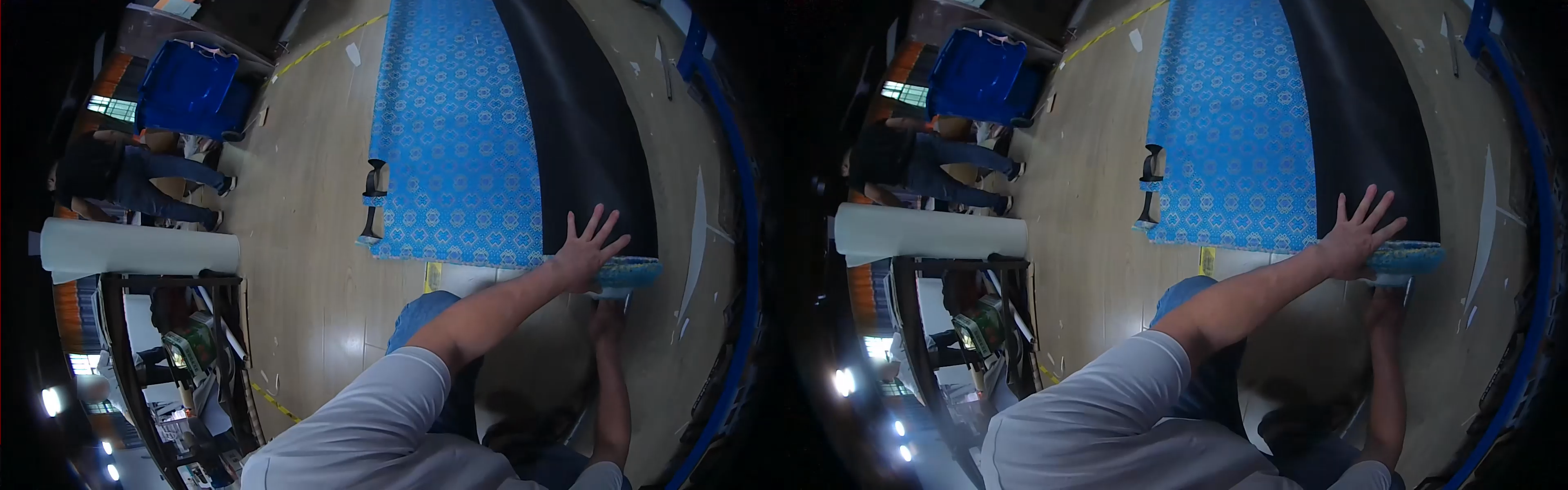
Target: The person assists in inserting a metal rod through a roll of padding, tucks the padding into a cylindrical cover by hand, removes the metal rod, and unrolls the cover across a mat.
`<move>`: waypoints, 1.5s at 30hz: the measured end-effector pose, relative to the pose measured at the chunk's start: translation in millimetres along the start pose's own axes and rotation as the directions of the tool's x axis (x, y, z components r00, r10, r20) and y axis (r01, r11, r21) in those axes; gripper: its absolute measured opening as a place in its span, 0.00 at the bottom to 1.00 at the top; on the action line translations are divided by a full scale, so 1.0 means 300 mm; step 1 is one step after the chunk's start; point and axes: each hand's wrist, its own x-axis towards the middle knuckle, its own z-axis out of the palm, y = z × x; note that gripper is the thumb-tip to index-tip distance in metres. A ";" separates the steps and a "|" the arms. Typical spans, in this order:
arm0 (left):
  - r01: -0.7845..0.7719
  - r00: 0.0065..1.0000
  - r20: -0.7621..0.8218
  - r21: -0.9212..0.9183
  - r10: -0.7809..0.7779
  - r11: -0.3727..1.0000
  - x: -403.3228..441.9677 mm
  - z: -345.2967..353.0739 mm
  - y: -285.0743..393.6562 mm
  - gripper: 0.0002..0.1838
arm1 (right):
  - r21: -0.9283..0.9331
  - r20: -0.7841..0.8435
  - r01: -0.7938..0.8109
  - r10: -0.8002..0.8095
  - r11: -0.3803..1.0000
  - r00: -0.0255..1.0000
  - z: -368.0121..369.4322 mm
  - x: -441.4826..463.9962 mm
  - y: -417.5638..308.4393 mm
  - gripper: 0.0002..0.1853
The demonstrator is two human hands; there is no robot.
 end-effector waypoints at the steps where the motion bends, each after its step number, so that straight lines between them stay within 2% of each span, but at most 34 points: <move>1: -0.002 1.000 -0.008 -0.013 0.002 1.000 -0.002 0.007 0.000 0.68 | -0.022 -0.052 0.032 -0.033 0.999 0.998 0.012 -0.005 -0.001 0.21; 4: 0.016 1.000 -0.019 -0.033 -0.017 0.999 0.007 0.034 0.007 0.68 | -0.008 -0.110 0.043 -0.043 0.999 0.993 0.016 0.024 0.008 0.21; 9: 0.007 0.997 -0.077 -0.043 -0.010 0.999 0.020 0.075 -0.003 0.67 | 0.117 -0.099 -0.064 0.076 0.991 0.992 0.030 0.071 -0.028 0.20; 10: 0.010 0.996 -0.083 -0.054 -0.015 0.998 0.018 0.074 0.003 0.66 | 0.148 -0.093 -0.087 0.101 0.985 0.991 0.036 0.071 -0.039 0.20; 13: 0.037 0.999 0.041 -0.092 -0.033 0.995 0.010 0.018 0.008 0.65 | 0.264 -0.088 -0.172 0.201 0.949 0.976 0.068 0.063 -0.060 0.20; 16: 0.038 0.999 -0.034 0.010 -0.038 0.999 0.008 0.051 0.004 0.65 | 0.420 -0.081 -0.271 0.333 0.866 0.939 0.129 0.072 -0.077 0.20; 18: 0.019 0.994 -0.105 -0.014 -0.020 1.000 0.003 0.065 -0.006 0.63 | 0.448 -0.005 -0.350 0.394 0.823 0.919 0.162 0.077 -0.073 0.20; 20: 0.000 0.994 -0.109 -0.028 -0.003 1.000 0.000 0.056 -0.015 0.62 | 0.358 0.294 -0.501 0.414 0.788 0.861 0.087 0.057 -0.094 0.24; 21: -0.006 0.995 -0.097 -0.025 0.004 1.000 -0.005 0.056 -0.018 0.62 | 0.099 0.473 -0.457 0.362 0.884 0.803 -0.081 0.115 -0.166 0.24; 23: -0.013 0.995 -0.095 -0.023 0.010 1.000 0.000 0.051 -0.021 0.61 | 0.296 0.188 -0.457 0.418 0.839 0.889 -0.058 0.083 -0.230 0.22; 25: -0.013 0.994 -0.111 -0.023 0.010 1.000 0.012 0.051 -0.019 0.61 | 0.579 0.125 -0.469 0.496 0.667 0.859 -0.076 0.100 -0.241 0.16; 27: -0.013 0.994 -0.111 -0.046 0.008 0.999 0.005 0.063 -0.019 0.60 | 0.816 0.359 -0.535 0.534 0.218 0.766 -0.089 0.082 -0.239 0.10; 28: -0.009 0.994 -0.108 -0.052 0.003 0.999 0.008 0.064 -0.020 0.60 | 0.915 0.357 -0.401 0.530 -0.035 0.769 -0.062 0.081 -0.241 0.09; 29: -0.005 0.995 -0.103 -0.057 -0.001 0.998 0.006 0.067 -0.019 0.60 | 0.930 0.353 -0.230 0.529 -0.285 0.772 -0.029 0.079 -0.253 0.08; 30: -0.001 0.995 -0.098 -0.063 -0.005 0.998 0.005 0.068 -0.016 0.60 | 0.860 0.346 -0.038 0.529 -0.509 0.775 -0.003 0.077 -0.261 0.08; 33: -0.016 0.994 -0.108 -0.063 0.009 0.998 0.007 0.074 -0.019 0.59 | 0.753 0.442 0.046 0.556 -0.656 0.704 -0.082 0.104 -0.282 0.09; 36: -0.009 0.994 -0.108 -0.064 0.002 0.998 0.010 0.081 -0.017 0.60 | 0.762 0.469 -0.006 0.545 -0.647 0.695 -0.113 0.125 -0.265 0.09; 39: 0.009 0.994 -0.110 -0.067 -0.017 0.998 0.011 0.092 -0.011 0.60 | 0.814 0.542 -0.208 0.579 -0.543 0.608 -0.137 0.176 -0.235 0.10; 42: 0.014 0.994 -0.108 -0.064 -0.021 0.998 0.012 0.086 -0.012 0.60 | 0.853 0.516 -0.227 0.700 -0.469 0.494 -0.143 0.206 -0.263 0.12; 45: 0.017 0.994 -0.109 -0.065 -0.024 0.998 0.011 0.087 -0.009 0.61 | 0.881 0.465 -0.327 0.749 -0.341 0.472 -0.174 0.200 -0.268 0.13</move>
